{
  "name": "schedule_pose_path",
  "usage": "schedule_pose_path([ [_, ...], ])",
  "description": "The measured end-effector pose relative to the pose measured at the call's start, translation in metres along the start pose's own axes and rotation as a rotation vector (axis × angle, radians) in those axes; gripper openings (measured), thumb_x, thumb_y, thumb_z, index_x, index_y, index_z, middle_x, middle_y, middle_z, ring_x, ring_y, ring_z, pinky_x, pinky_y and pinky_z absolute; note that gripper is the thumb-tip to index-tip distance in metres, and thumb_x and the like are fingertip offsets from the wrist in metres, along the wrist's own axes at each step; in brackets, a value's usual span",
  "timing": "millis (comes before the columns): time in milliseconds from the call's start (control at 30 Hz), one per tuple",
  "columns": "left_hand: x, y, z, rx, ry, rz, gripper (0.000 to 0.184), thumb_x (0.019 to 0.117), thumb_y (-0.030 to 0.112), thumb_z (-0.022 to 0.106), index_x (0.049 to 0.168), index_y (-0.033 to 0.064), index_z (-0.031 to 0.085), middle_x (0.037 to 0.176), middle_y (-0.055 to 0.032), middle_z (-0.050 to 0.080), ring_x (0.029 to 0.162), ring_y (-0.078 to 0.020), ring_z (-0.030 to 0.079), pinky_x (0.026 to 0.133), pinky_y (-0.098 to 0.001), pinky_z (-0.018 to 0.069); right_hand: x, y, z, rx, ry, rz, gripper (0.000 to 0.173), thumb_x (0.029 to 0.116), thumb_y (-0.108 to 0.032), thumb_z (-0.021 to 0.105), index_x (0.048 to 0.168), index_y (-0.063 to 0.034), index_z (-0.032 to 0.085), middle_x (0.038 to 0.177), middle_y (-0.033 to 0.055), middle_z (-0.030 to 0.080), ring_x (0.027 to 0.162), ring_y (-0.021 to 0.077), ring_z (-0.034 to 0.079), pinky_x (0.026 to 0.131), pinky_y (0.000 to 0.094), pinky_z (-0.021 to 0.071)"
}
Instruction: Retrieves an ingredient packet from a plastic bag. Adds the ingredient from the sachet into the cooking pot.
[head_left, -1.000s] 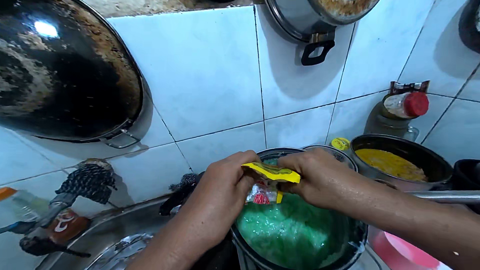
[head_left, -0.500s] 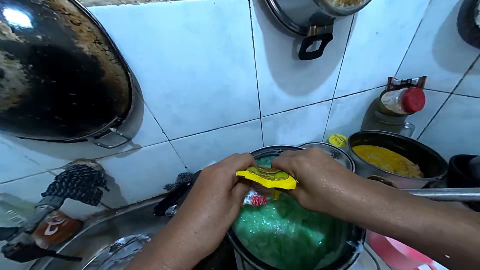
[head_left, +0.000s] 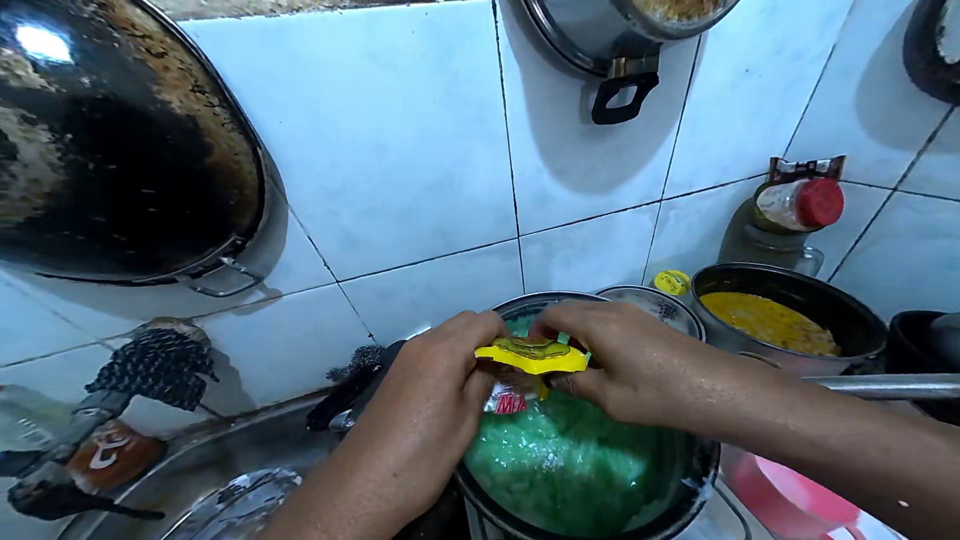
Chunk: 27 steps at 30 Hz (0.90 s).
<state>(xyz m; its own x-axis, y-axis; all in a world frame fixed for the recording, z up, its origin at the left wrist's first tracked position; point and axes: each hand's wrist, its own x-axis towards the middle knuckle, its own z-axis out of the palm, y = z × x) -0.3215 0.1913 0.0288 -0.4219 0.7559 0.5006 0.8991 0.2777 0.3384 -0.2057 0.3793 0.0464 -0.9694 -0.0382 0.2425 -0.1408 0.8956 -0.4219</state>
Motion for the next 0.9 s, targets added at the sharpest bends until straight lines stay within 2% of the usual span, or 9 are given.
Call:
schedule_pose_path([
  [100, 0.000, 0.002, 0.001, 0.003, -0.006, 0.012, 0.011, 0.0909, 0.015, 0.064, 0.098, 0.0210, 0.069, 0.083, 0.0104, 0.063, 0.071, 0.0007, 0.063, 0.059, -0.0180, 0.0538, -0.002, 0.005, 0.009, -0.058, 0.158, -0.113, 0.015, 0.0841, -0.008, 0.077, 0.098, -0.0097, 0.072, 0.081, 0.0005, 0.068, 0.072, 0.0098, 0.066, 0.063, 0.0279, 0.0562],
  [200, 0.000, 0.003, 0.004, 0.005, -0.014, 0.016, 0.010, 0.0905, 0.015, 0.065, 0.097, 0.0211, 0.069, 0.084, 0.0102, 0.063, 0.072, 0.0007, 0.063, 0.060, -0.0183, 0.0541, -0.003, 0.007, 0.012, -0.066, 0.159, -0.123, 0.010, 0.0836, -0.008, 0.077, 0.091, -0.0095, 0.071, 0.074, -0.0007, 0.066, 0.066, 0.0082, 0.064, 0.058, 0.0257, 0.0542],
  [300, -0.001, 0.005, 0.004, 0.008, -0.016, 0.008, 0.009, 0.0913, 0.015, 0.065, 0.098, 0.0207, 0.068, 0.085, 0.0098, 0.063, 0.073, 0.0004, 0.063, 0.061, -0.0190, 0.0543, -0.001, 0.008, 0.009, -0.071, 0.155, -0.128, 0.011, 0.0815, -0.005, 0.078, 0.090, -0.0094, 0.072, 0.073, -0.0003, 0.068, 0.066, 0.0085, 0.066, 0.058, 0.0265, 0.0561],
  [367, 0.000, 0.005, 0.005, 0.015, -0.019, 0.010, 0.009, 0.0909, 0.014, 0.065, 0.097, 0.0203, 0.069, 0.084, 0.0092, 0.063, 0.071, -0.0003, 0.062, 0.059, -0.0194, 0.0541, 0.000, 0.011, 0.009, -0.087, 0.133, -0.132, 0.009, 0.0827, -0.007, 0.077, 0.088, -0.0104, 0.070, 0.072, -0.0009, 0.066, 0.065, 0.0079, 0.064, 0.057, 0.0262, 0.0536],
  [467, 0.000, 0.006, 0.006, 0.037, -0.020, 0.031, 0.009, 0.0897, 0.013, 0.065, 0.096, 0.0186, 0.068, 0.083, 0.0080, 0.062, 0.071, -0.0020, 0.062, 0.060, -0.0217, 0.0544, 0.001, 0.012, 0.009, -0.117, 0.147, -0.147, 0.010, 0.0814, -0.006, 0.078, 0.086, -0.0095, 0.070, 0.073, 0.0004, 0.066, 0.066, 0.0109, 0.065, 0.058, 0.0297, 0.0550],
  [567, -0.002, 0.005, 0.006, 0.039, -0.041, 0.020, 0.010, 0.0899, 0.013, 0.065, 0.096, 0.0191, 0.069, 0.084, 0.0083, 0.063, 0.073, -0.0020, 0.063, 0.062, -0.0221, 0.0554, 0.000, 0.014, 0.010, -0.100, 0.130, -0.153, 0.009, 0.0817, -0.005, 0.078, 0.087, -0.0094, 0.071, 0.073, 0.0006, 0.068, 0.066, 0.0107, 0.067, 0.059, 0.0300, 0.0562],
  [733, -0.003, 0.004, 0.009, 0.060, -0.038, 0.048, 0.012, 0.0874, 0.010, 0.063, 0.095, 0.0181, 0.067, 0.084, 0.0076, 0.062, 0.074, -0.0028, 0.063, 0.063, -0.0227, 0.0555, -0.002, 0.011, 0.013, -0.141, 0.166, -0.172, 0.013, 0.0781, -0.003, 0.081, 0.086, -0.0075, 0.071, 0.073, 0.0024, 0.066, 0.066, 0.0135, 0.066, 0.058, 0.0314, 0.0561],
  [833, -0.002, 0.005, 0.009, 0.062, -0.031, 0.051, 0.012, 0.0873, 0.010, 0.064, 0.095, 0.0182, 0.067, 0.084, 0.0075, 0.063, 0.074, -0.0031, 0.064, 0.063, -0.0230, 0.0561, -0.001, 0.012, 0.012, -0.136, 0.144, -0.167, 0.011, 0.0807, -0.003, 0.078, 0.087, -0.0076, 0.070, 0.073, 0.0020, 0.066, 0.067, 0.0129, 0.066, 0.059, 0.0309, 0.0557],
  [900, -0.003, 0.005, 0.011, 0.071, -0.017, 0.067, 0.011, 0.0863, 0.010, 0.064, 0.094, 0.0173, 0.068, 0.083, 0.0070, 0.062, 0.074, -0.0035, 0.063, 0.062, -0.0234, 0.0555, -0.001, 0.013, 0.013, -0.150, 0.157, -0.179, 0.012, 0.0789, -0.002, 0.079, 0.086, -0.0076, 0.071, 0.074, 0.0021, 0.066, 0.068, 0.0140, 0.066, 0.059, 0.0323, 0.0563],
])
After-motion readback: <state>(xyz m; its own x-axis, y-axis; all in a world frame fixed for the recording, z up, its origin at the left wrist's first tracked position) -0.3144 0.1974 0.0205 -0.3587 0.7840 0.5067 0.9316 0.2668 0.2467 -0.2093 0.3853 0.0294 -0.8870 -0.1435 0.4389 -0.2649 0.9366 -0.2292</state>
